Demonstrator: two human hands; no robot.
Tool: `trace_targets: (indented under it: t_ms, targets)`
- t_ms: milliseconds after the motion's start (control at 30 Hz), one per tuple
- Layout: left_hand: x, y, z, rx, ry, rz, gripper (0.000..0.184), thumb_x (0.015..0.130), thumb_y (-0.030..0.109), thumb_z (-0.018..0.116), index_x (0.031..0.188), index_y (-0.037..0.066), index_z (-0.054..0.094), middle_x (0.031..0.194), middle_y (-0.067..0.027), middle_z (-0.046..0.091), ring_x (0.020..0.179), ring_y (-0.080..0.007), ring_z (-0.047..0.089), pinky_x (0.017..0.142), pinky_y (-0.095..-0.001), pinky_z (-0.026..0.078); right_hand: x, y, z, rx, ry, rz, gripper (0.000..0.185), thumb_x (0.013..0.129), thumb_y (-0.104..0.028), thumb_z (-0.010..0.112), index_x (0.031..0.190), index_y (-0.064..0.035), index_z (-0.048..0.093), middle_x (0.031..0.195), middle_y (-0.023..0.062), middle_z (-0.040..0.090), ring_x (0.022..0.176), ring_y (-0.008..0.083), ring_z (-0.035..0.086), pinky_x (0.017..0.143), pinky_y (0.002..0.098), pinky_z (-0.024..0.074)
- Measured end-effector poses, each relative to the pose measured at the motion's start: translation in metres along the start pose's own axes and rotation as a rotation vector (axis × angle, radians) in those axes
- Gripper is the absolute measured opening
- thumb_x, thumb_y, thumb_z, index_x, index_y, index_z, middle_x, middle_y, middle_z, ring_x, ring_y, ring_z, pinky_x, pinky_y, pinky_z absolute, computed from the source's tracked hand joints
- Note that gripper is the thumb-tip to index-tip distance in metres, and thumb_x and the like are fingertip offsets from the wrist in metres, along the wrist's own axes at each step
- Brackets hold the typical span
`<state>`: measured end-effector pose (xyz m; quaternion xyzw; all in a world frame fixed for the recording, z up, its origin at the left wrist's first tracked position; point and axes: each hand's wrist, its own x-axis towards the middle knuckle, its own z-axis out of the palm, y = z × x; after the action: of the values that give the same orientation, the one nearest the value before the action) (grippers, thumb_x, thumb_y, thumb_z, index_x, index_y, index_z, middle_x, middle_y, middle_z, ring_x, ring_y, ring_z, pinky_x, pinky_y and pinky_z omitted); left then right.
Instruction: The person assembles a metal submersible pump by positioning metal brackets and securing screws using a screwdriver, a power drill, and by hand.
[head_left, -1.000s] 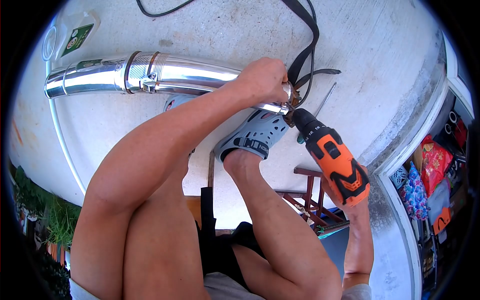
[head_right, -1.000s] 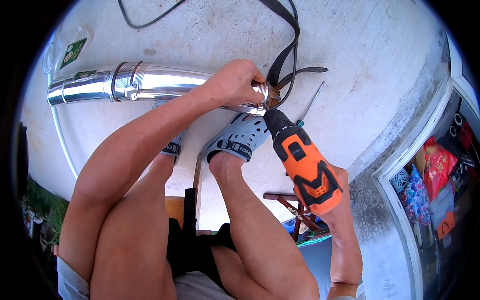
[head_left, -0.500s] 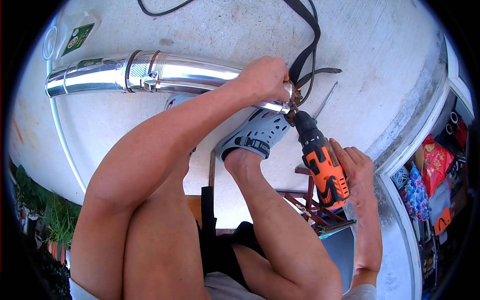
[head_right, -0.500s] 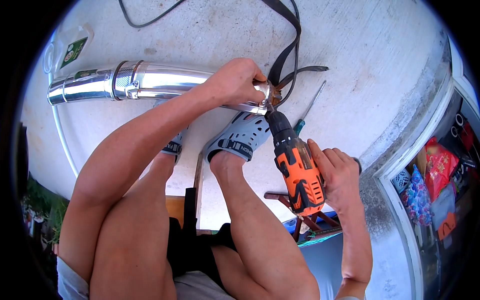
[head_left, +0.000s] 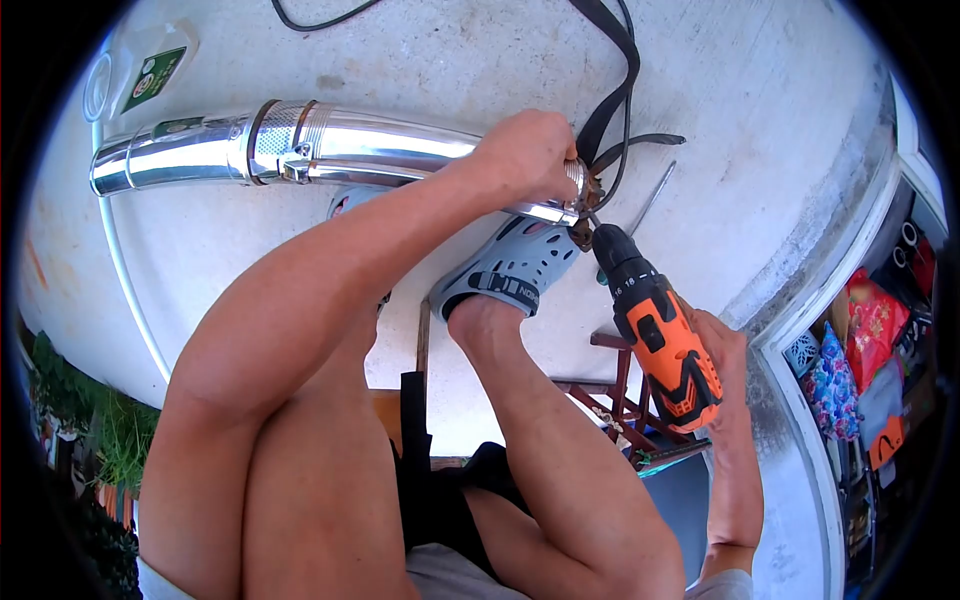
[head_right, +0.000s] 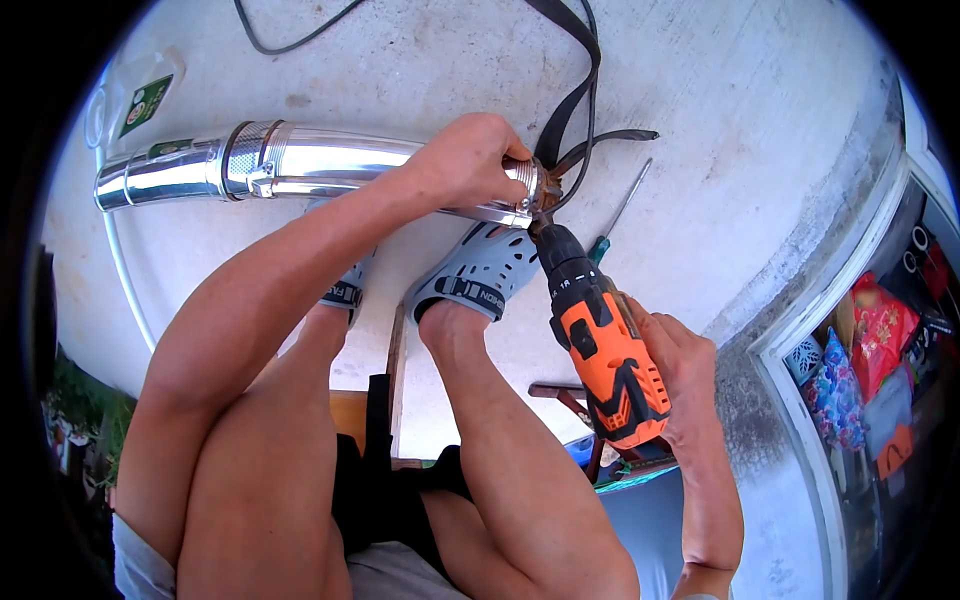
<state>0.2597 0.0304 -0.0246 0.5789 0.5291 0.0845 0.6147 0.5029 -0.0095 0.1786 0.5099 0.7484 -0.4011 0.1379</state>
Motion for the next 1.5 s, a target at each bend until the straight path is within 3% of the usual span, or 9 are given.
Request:
trace_targets:
  t_ms: [133,567,633,733,833,1067,1267,1333,1500]
  targets:
    - [-0.001,-0.001,-0.001,0.023,0.004,0.035,0.046,0.068,0.020,0.076,0.106,-0.005,0.075,0.087,-0.0265,0.071,0.078,-0.0365,0.071,0.079,-0.0377,0.056,0.000,0.001,0.002,0.019,-0.018,0.000,0.063,0.068,-0.011,0.082,0.128,-0.0032,0.065,0.077,0.0061,0.065,0.067,0.0195,0.066,0.058,0.0310,0.0536]
    - [-0.001,0.000,-0.002,0.030,-0.010,0.015,0.049,0.067,0.020,0.077,0.107,-0.007,0.074,0.091,-0.0263,0.073,0.082,-0.0360,0.072,0.084,-0.0371,0.056,-0.003,0.004,0.005,0.035,-0.038,0.009,0.060,0.074,-0.008,0.081,0.130,-0.0029,0.063,0.090,0.0079,0.069,0.077,0.0198,0.069,0.062,0.0304,0.0543]
    - [-0.001,-0.001,0.000,0.023,0.016,0.026,0.028,0.067,0.018,0.078,0.089,0.001,0.079,0.084,-0.0252,0.071,0.083,-0.0397,0.071,0.081,-0.0436,0.057,-0.002,0.004,0.007,0.048,-0.021,0.008,0.057,0.073,-0.008,0.081,0.128,-0.0021,0.064,0.090,0.0082,0.069,0.075,0.0199,0.069,0.063,0.0305,0.0538]
    - [0.000,-0.002,0.001,0.022,0.021,0.028,0.028,0.067,0.018,0.078,0.089,0.001,0.079,0.084,-0.0251,0.072,0.083,-0.0398,0.071,0.081,-0.0436,0.057,-0.003,0.005,0.008,0.067,-0.008,0.007,0.054,0.073,-0.007,0.081,0.124,-0.0011,0.066,0.089,0.0085,0.070,0.074,0.0201,0.069,0.063,0.0308,0.0530]
    - [0.000,0.001,-0.003,0.037,-0.033,0.021,0.047,0.067,0.020,0.077,0.106,-0.007,0.075,0.089,-0.0260,0.072,0.080,-0.0357,0.072,0.082,-0.0371,0.056,-0.002,0.007,0.010,0.084,-0.003,0.011,0.050,0.073,-0.007,0.082,0.121,0.0000,0.068,0.088,0.0089,0.070,0.072,0.0203,0.069,0.063,0.0311,0.0522]
    - [0.001,-0.001,0.000,0.043,-0.017,0.024,0.044,0.067,0.018,0.076,0.104,-0.005,0.075,0.085,-0.0256,0.071,0.075,-0.0352,0.071,0.078,-0.0377,0.056,0.000,-0.002,0.008,0.081,-0.009,0.025,0.044,0.073,-0.008,0.082,0.115,-0.0001,0.069,0.088,0.0088,0.070,0.071,0.0206,0.069,0.063,0.0308,0.0523]
    - [-0.001,0.002,-0.004,0.042,-0.019,0.037,0.043,0.067,0.019,0.076,0.103,-0.005,0.076,0.081,-0.0252,0.071,0.072,-0.0347,0.070,0.076,-0.0380,0.056,-0.003,-0.001,0.009,0.132,-0.020,0.123,0.036,0.076,-0.009,0.081,0.109,-0.0008,0.070,0.084,0.0064,0.070,0.071,0.0165,0.067,0.064,0.0288,0.0519]
    - [-0.002,0.002,-0.004,0.042,-0.014,0.030,0.043,0.067,0.019,0.076,0.103,-0.004,0.076,0.082,-0.0251,0.071,0.073,-0.0348,0.070,0.076,-0.0383,0.056,-0.006,-0.005,0.007,0.585,-0.069,0.400,0.027,0.079,-0.010,0.080,0.102,-0.0020,0.069,0.080,0.0044,0.069,0.070,0.0129,0.065,0.064,0.0267,0.0508]
    - [-0.001,-0.001,0.000,0.043,0.019,0.049,0.042,0.067,0.019,0.076,0.103,-0.003,0.077,0.081,-0.0252,0.070,0.073,-0.0356,0.070,0.076,-0.0389,0.056,-0.009,0.000,-0.001,0.428,-0.115,0.334,0.033,0.078,-0.006,0.079,0.109,-0.0024,0.071,0.095,0.0042,0.075,0.077,0.0117,0.067,0.066,0.0275,0.0524]
